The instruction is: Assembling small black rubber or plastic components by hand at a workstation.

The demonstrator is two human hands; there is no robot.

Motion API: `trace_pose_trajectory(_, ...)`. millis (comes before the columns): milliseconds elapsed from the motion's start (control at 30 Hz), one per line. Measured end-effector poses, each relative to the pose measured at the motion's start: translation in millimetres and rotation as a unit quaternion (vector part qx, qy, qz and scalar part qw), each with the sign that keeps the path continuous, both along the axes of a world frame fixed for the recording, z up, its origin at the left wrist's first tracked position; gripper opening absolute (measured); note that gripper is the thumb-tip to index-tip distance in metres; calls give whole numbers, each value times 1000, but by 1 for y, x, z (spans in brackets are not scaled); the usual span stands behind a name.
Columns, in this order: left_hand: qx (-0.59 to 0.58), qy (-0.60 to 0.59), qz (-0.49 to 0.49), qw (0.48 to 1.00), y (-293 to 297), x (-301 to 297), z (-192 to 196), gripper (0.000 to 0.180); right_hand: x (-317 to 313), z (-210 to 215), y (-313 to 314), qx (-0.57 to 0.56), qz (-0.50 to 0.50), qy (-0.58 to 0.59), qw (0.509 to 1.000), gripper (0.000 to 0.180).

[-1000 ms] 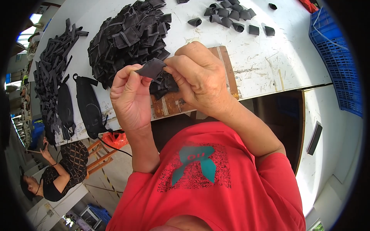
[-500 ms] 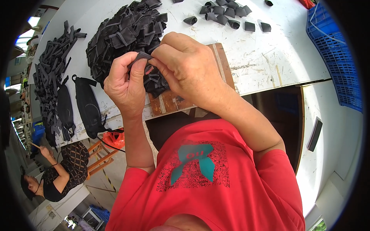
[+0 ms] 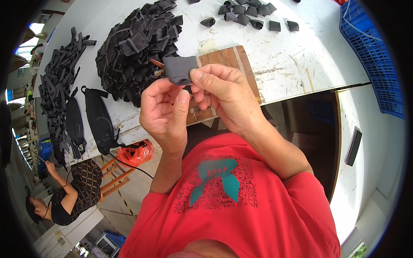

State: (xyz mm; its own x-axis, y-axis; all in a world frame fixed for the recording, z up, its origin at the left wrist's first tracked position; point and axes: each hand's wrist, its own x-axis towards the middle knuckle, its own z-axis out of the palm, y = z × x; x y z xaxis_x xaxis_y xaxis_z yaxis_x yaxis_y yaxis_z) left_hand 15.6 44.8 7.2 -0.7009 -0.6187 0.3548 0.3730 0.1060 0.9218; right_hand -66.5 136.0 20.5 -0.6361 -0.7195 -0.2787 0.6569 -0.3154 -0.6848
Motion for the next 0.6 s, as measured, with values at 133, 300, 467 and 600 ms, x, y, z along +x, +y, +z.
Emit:
trace_pose_trajectory(133, 14, -30, 25, 999, 1, -1, 0, 10, 7, -12, -1, -2, 21, -56, 998, 17)
trace_pose_trajectory(300, -27, -103, 63, 992, -6, 6, -7, 6, 7, -4, 6, 185, 3, 237, 954, 20)
trace_pose_trajectory(467, -23, -145, 22, 989, -8, 7, -2, 7, 6, -12, 5, 174, -119, 560, 802, 13)
trace_pose_trajectory(600, 2, -162, 3, 987, -6, 10, -2, 8, 8, -20, 2, 168, -114, 574, 794, 15)
